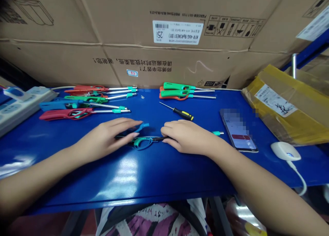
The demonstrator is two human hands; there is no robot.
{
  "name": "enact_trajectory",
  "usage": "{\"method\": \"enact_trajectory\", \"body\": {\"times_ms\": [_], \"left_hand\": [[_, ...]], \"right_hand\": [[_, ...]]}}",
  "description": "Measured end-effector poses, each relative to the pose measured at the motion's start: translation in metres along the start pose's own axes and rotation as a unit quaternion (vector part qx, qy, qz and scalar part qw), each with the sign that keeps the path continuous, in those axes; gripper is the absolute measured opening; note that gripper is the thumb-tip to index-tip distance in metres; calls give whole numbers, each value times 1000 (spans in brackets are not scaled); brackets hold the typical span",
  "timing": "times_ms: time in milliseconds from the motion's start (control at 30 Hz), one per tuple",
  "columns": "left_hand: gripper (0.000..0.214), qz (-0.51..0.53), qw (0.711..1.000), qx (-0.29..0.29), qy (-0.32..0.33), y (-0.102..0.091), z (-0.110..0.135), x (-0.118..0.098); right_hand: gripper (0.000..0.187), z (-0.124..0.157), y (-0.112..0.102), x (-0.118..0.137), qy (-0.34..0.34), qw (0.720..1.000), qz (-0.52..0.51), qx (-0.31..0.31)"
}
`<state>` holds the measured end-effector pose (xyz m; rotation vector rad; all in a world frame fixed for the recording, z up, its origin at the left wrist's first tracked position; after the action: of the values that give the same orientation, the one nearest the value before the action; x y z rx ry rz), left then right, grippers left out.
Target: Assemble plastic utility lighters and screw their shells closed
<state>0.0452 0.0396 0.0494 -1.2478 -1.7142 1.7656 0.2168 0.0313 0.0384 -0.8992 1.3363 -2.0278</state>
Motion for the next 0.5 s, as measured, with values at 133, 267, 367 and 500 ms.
{"method": "enact_trajectory", "body": {"times_ms": [133, 267, 367, 500], "left_hand": [[37, -32, 999, 11, -6, -2, -2, 17], [32, -49, 998, -7, 26, -3, -4, 11], [30, -36, 998, -2, 45, -6, -4, -1], [38, -49, 994, 51, 86, 1, -3, -18]], "right_hand": [[14, 0, 0, 1, -2, 1000, -6, 5], [15, 9, -8, 0, 18, 1000, -5, 5], [23, 26, -13, -16, 83, 996, -3, 22], [22, 52, -8, -47, 173, 983, -32, 55]]}}
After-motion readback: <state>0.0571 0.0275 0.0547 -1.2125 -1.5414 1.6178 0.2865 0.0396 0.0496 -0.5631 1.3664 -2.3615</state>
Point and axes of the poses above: each hand's wrist, its own z-axis away from the middle knuckle, its own y-axis out of the palm, x = y × z, the point moved 8 cm from there along -z, towards the middle knuckle, and after that the axes turned 13 degrees about x, right-handed, at the moved point
